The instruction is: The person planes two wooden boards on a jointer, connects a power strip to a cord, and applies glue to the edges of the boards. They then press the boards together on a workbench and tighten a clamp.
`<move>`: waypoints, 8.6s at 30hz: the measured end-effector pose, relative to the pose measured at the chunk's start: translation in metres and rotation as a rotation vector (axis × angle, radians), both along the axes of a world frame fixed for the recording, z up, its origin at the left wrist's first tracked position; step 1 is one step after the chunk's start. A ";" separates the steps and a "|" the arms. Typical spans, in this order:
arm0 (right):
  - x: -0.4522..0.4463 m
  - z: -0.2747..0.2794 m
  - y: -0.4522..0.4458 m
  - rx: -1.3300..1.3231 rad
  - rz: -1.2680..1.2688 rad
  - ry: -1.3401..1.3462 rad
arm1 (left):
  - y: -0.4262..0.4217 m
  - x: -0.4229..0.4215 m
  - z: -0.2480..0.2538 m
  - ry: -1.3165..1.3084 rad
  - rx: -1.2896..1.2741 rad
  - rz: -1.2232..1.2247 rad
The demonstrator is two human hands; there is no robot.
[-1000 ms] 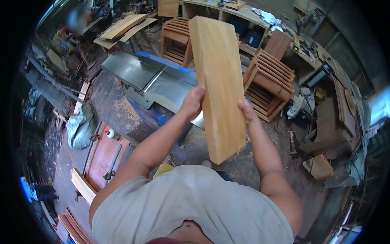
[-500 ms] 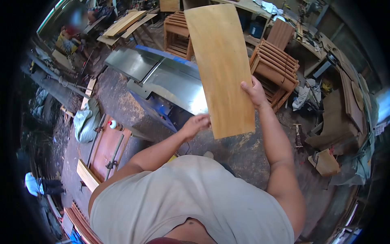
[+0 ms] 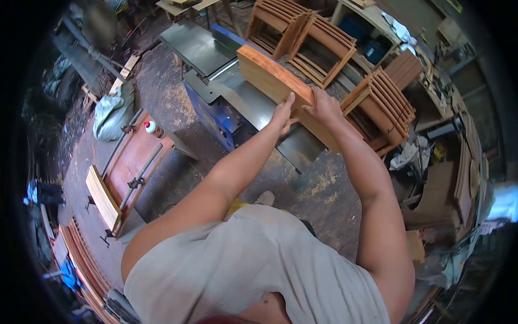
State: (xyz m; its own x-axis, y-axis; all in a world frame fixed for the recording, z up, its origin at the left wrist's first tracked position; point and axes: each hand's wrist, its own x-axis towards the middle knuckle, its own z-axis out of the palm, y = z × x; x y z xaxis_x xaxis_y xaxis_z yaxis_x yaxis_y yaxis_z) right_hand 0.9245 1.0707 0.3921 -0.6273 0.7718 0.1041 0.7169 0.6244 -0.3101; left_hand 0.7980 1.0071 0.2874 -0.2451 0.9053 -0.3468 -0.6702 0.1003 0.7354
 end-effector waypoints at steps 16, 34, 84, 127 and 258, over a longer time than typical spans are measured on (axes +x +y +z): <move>0.046 -0.030 0.017 -0.087 -0.109 -0.043 | 0.022 0.032 -0.007 -0.119 0.000 -0.208; -0.056 -0.041 0.061 -0.014 -0.009 -0.099 | 0.066 -0.046 0.027 0.086 -0.068 0.081; 0.049 -0.044 0.042 0.026 0.196 0.060 | 0.108 -0.082 -0.034 0.297 -0.217 0.028; -0.045 -0.027 0.044 -0.010 0.081 -0.268 | 0.113 -0.103 -0.021 0.439 -0.247 0.380; -0.344 -0.049 0.119 0.155 0.129 -0.286 | 0.147 -0.242 -0.064 0.581 0.013 0.652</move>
